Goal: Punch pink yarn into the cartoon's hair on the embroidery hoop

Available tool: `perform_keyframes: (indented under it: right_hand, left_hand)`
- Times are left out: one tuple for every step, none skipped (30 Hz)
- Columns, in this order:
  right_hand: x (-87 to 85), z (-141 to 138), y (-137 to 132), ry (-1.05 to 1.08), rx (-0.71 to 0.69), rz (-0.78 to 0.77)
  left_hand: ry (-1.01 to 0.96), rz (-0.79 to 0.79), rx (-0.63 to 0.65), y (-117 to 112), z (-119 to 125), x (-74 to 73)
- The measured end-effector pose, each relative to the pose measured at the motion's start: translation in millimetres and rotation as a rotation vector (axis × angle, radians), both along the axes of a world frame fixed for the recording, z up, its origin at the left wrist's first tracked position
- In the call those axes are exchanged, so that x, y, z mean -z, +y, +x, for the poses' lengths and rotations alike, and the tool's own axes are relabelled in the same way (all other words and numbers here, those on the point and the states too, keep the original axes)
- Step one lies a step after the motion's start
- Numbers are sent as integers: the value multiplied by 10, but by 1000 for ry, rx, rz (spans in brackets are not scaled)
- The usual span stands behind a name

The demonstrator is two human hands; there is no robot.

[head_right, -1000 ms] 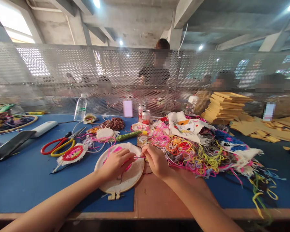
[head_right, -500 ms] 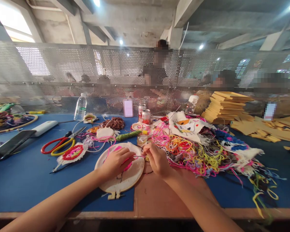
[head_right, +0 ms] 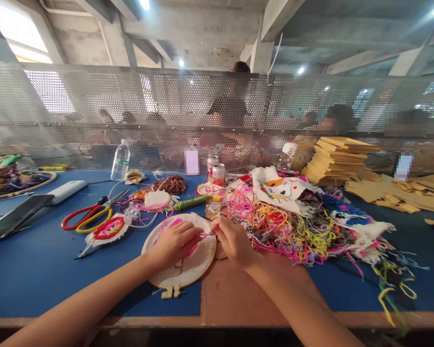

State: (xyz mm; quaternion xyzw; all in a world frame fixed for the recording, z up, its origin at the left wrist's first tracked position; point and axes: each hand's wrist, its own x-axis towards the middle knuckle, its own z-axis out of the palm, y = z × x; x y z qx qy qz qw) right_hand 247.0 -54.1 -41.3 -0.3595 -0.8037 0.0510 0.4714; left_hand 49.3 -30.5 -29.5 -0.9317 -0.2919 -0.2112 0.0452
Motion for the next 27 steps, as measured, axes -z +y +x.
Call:
perform_keyframes:
  right_hand:
    - [2,-5,0,-15,-1,-8]
    - [4,-8,0,-25,-5,-14]
    - [7,-10,-1,-27,-8,-14]
    - [7,-9,-2,-20,-9,-10]
    - [6,-5,-5,-7,-6,-4]
    - [1,-1,-9,11,-2,2]
    - [-6,5,-14,31,1,8]
    - [-15,11,-20,51,3,14]
    - [-25,16,-26,71,5,18]
    - [-34,20,-30,88,3,20]
    - [-41,22,-34,101,-2,23]
    - [-46,23,-37,107,-6,24]
    - [-48,22,-37,105,-6,25]
    - [-46,20,-37,95,-4,25]
    - [-43,17,-36,81,1,26]
    - [-38,14,-34,66,7,26]
    - [-33,10,-32,52,13,23]
    - [-28,7,-30,41,19,18]
    - [-25,3,-29,34,21,12]
    - [-24,0,-29,31,21,5]
    - [-25,-2,-29,29,20,-1]
    - [-26,-3,-29,28,19,-6]
    - [-28,-4,-30,29,17,-7]
    - [-29,-3,-30,30,16,-4]
    - [-29,-1,-30,31,16,0]
    - [-29,1,-30,33,16,3]
    - [-28,5,-30,34,17,6]
  left_hand:
    - [-6,3,2,1,1,2]
    - [-11,9,2,2,1,3]
    - [-13,15,2,4,1,4]
    - [-11,19,1,5,0,3]
    - [-7,20,-1,6,-1,2]
    - [-1,18,-4,7,-3,0]
    - [5,13,-8,8,-4,-1]
    - [12,8,-11,9,-6,-2]
    - [18,2,-12,9,-6,-2]
    - [23,-2,-14,10,-6,-1]
    - [28,-4,-15,11,-5,1]
    - [32,-4,-16,12,-4,3]
    - [35,-4,-17,12,-3,5]
    - [36,-2,-17,13,-1,7]
    - [37,-1,-16,13,1,7]
    - [36,-1,-16,13,3,8]
    - [36,-2,-15,13,4,7]
    - [36,-5,-15,13,6,7]
    - [36,-8,-14,12,8,6]
    - [36,-13,-14,12,9,7]
    - [36,-17,-14,11,10,7]
    - [34,-20,-13,10,11,8]
    - [32,-22,-12,10,11,9]
    - [28,-22,-12,9,11,10]
    - [25,-21,-11,9,11,10]
    - [21,-19,-11,9,10,10]
    - [18,-17,-11,9,8,10]
